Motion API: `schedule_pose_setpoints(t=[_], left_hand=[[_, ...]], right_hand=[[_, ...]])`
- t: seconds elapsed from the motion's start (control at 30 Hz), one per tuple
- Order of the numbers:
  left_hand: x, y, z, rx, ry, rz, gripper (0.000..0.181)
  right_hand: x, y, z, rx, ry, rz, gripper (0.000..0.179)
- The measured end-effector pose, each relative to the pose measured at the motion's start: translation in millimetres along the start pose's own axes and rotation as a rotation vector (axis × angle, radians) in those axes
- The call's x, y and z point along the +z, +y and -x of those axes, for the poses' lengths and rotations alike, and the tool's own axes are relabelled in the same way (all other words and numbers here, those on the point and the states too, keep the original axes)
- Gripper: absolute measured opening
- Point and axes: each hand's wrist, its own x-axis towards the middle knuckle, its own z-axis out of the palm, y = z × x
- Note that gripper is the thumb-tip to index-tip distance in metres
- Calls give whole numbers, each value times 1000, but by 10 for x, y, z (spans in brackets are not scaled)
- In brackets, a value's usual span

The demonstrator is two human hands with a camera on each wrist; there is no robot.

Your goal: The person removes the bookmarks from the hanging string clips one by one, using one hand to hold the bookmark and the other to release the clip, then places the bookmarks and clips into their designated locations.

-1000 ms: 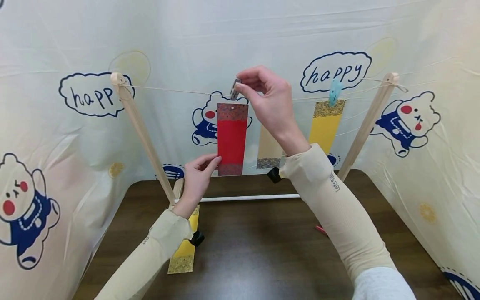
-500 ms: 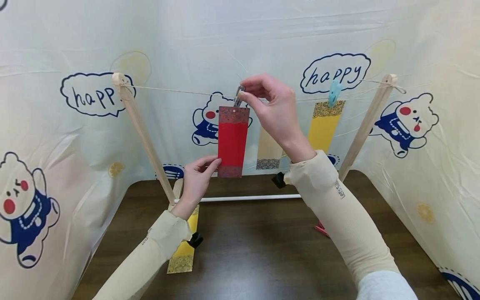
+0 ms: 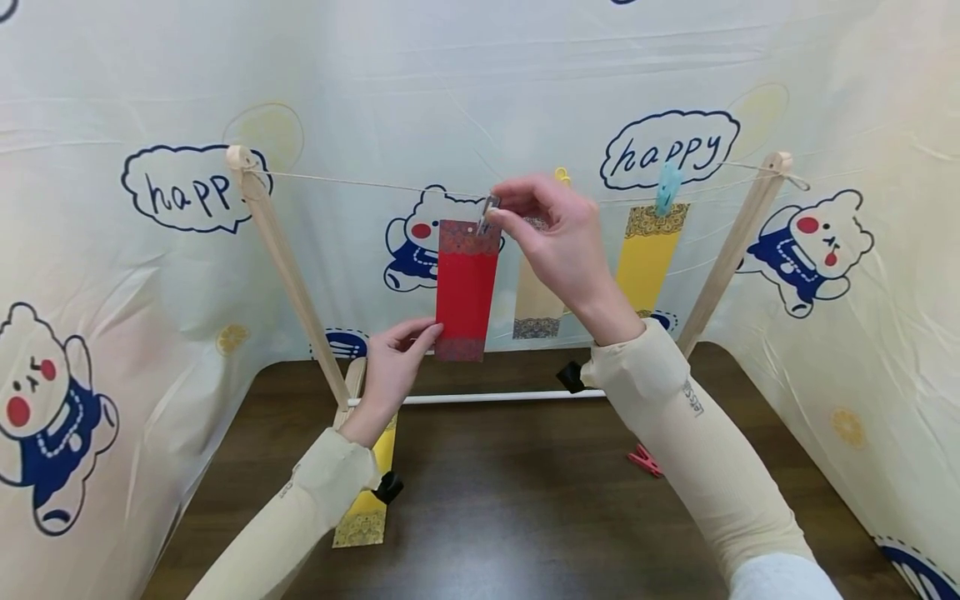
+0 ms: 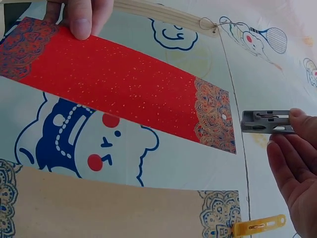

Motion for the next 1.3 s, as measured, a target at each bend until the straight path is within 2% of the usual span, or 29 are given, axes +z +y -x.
schedule_pose_setpoints(t=[0.5, 0.87, 1.3], left_hand=[[-74, -17, 114, -53, 10, -26, 27], [-70, -51, 195, -79, 15, -47, 26], [-33, -93, 259, -54, 10, -34, 23]], right_hand=[[-79, 3, 195, 43, -29, 34, 28], [-135, 29, 356, 63, -52, 56, 29], [-248, 93, 566, 133, -83, 79, 32]])
